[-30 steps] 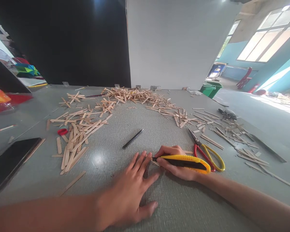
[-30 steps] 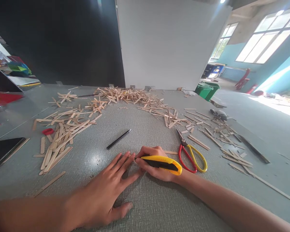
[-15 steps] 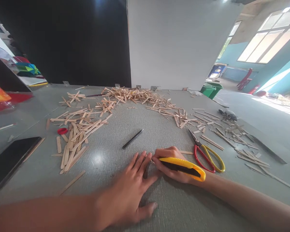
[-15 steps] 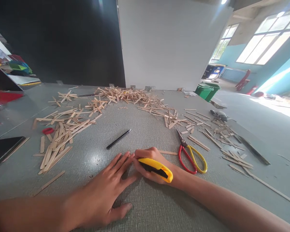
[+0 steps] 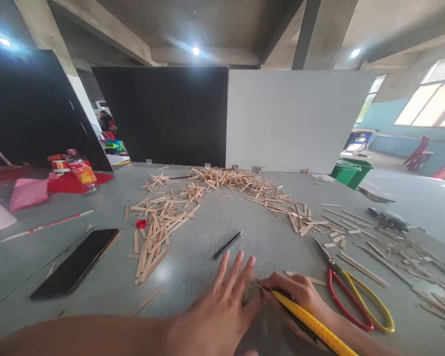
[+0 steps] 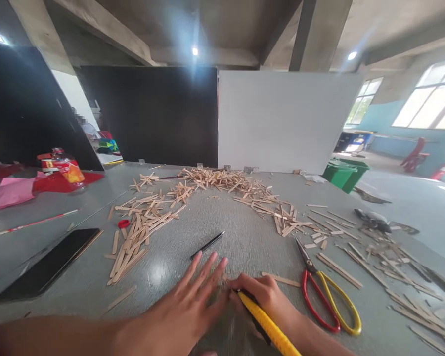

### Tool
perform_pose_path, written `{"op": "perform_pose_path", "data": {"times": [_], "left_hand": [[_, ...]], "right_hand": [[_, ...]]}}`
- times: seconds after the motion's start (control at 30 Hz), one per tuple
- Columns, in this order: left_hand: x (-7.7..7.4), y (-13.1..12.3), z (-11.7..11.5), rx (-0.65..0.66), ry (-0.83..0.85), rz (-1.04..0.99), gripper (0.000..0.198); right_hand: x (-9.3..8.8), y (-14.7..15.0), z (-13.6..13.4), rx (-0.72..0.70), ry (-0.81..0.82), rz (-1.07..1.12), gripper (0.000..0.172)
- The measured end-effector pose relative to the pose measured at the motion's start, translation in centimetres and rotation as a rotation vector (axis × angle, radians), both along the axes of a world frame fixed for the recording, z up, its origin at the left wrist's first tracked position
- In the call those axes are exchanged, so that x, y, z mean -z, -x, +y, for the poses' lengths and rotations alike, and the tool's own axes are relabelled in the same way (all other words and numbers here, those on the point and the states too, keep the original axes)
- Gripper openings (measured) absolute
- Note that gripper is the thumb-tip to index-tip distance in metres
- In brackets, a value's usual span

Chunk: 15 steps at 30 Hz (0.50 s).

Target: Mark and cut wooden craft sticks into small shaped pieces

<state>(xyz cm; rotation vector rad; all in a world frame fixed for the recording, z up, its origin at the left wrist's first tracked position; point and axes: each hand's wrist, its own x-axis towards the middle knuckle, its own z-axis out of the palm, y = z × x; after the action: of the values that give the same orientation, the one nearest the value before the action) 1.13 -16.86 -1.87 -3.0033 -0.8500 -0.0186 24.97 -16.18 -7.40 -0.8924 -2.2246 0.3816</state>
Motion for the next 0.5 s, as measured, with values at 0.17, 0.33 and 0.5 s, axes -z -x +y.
{"op": "perform_pose_path", "data": {"times": [0.17, 0.33, 0.5], "left_hand": [[-3.7, 0.9, 1.4, -0.084, -0.199, -0.053, 0.036], [-6.7, 0.7, 3.5, -0.302, 0.335, -0.285, 0.027], [-6.7, -0.6, 4.1, -0.241, 0.794, -0.322, 0.041]], "right_hand": [[-3.6, -0.4, -1.2, 0.080, -0.155, -0.152, 0.013], [-6.1, -0.5, -2.9, 0.097, -0.091, -0.067, 0.012], [-4.8, -0.4, -5.0, 0.103, 0.014, -0.013, 0.014]]}}
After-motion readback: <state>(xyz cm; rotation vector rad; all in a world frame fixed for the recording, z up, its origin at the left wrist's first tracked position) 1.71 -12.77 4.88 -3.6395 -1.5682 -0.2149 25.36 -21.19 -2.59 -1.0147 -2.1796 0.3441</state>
